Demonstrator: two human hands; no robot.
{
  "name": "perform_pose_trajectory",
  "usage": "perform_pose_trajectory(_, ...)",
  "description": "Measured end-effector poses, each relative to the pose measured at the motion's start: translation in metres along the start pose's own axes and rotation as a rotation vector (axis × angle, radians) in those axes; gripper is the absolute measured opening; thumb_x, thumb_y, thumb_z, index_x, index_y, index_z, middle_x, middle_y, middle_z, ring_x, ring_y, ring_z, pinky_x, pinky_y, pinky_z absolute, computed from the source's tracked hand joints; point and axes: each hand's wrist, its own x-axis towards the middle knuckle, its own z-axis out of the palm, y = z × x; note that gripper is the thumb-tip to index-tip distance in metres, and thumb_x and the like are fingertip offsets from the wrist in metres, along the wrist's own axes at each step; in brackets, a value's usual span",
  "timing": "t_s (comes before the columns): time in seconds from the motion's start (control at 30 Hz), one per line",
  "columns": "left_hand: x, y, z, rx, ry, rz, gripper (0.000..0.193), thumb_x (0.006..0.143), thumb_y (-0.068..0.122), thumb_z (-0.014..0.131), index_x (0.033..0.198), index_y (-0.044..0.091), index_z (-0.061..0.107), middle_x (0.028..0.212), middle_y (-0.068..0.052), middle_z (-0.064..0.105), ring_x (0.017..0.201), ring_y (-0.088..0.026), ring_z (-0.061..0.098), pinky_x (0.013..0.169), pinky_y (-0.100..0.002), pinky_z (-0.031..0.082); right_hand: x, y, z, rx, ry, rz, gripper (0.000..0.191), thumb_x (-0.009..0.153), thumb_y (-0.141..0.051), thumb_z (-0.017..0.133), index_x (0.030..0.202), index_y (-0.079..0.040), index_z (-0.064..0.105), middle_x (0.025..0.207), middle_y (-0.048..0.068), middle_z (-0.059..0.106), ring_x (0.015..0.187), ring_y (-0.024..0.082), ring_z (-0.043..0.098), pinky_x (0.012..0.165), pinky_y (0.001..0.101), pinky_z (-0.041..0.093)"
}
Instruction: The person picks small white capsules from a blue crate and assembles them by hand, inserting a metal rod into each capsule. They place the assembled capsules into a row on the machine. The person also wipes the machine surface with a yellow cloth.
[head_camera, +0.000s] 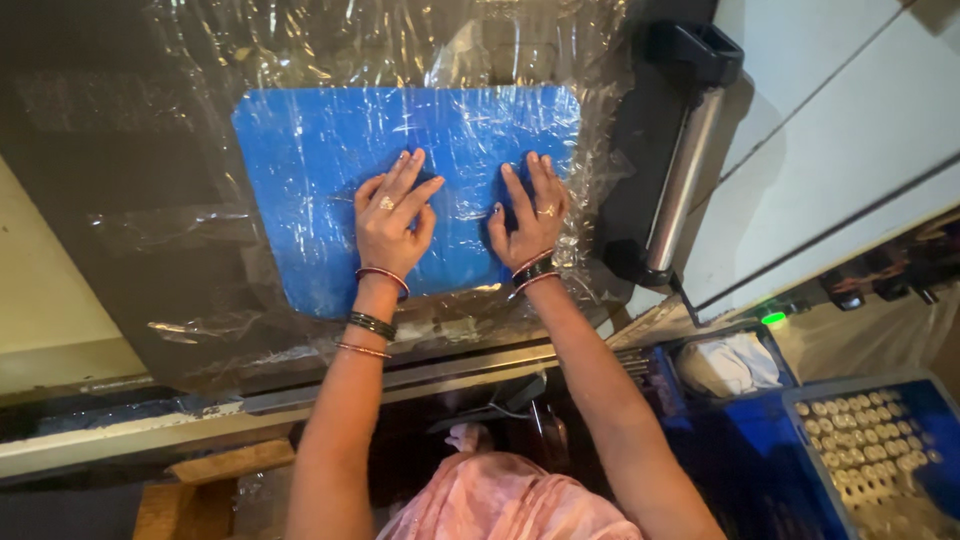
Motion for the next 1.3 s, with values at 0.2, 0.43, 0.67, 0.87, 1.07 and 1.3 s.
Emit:
perform_pose_trajectory(0.2,-0.001,0.0,0.001,0.005,0.01,0.011,0.032,0.088,0.001,0.067,0.115,0.016,0.078,0.145,-0.008,0.064,0.136,-0.023,0.061,0.11,-0.04,0.043,0.002,-0.002,-0.004,-0.013,-0.004,0.001,0.053,0.09,-0.019,0.065,0.143,-0.014,0.062,0.159,0.017,0.044,0.15,0.037,0.04,0.123,0.0527,0.029)
perform_pose_trajectory(0.43,0.0,-0.003,0.001,-0.013,0.01,0.03,0.032,0.088,0.0,0.068,0.114,0.015,0.079,0.146,-0.01,0.064,0.137,-0.025,0.061,0.11,-0.04,0.043,0.001,-0.003,-0.002,-0.026,0.0,0.019,0.053,0.09,-0.021,0.065,0.143,-0.016,0.062,0.158,0.015,0.045,0.149,0.037,0.04,0.124,0.0536,0.029)
perform_pose_trajectory(0.67,-0.006,-0.008,0.006,-0.016,0.02,0.039,0.03,0.089,0.0,0.068,0.113,0.014,0.08,0.147,-0.01,0.063,0.138,-0.026,0.061,0.11,-0.04,0.043,0.002,-0.002,-0.005,-0.013,-0.037,0.043,0.056,0.089,-0.023,0.065,0.145,-0.019,0.059,0.159,0.013,0.043,0.15,0.035,0.04,0.123,0.0524,0.029)
perform_pose_trajectory(0.87,0.0,-0.005,0.005,-0.093,0.02,-0.02,0.028,0.088,0.0,0.068,0.109,0.014,0.08,0.145,-0.009,0.065,0.138,-0.025,0.061,0.107,-0.038,0.043,0.017,-0.003,-0.038,0.048,-0.2,0.019,0.057,0.094,-0.022,0.068,0.15,-0.021,0.055,0.161,0.012,0.043,0.151,0.036,0.04,0.123,0.0525,0.03)
perform_pose_trajectory(1.07,-0.003,0.07,0.034,-0.227,0.186,-0.232,0.032,0.081,0.0,0.067,0.109,0.013,0.075,0.146,-0.016,0.059,0.142,-0.037,0.05,0.117,-0.048,0.035,0.051,0.036,-0.122,-0.115,-0.158,0.001,0.065,0.083,-0.017,0.074,0.144,-0.026,0.054,0.152,0.014,0.047,0.142,0.038,0.044,0.118,0.0549,0.033)
perform_pose_trajectory(1.3,-0.006,0.183,0.159,-0.897,-0.557,-0.264,0.078,0.069,0.022,0.084,0.135,0.003,0.048,0.131,-0.025,0.058,0.123,-0.045,0.057,0.104,-0.047,0.046,0.056,0.071,-0.152,-0.212,-0.086,0.24,0.076,0.096,0.002,0.057,0.162,-0.03,0.038,0.16,0.023,0.039,0.144,0.047,0.044,0.122,0.0488,0.041)
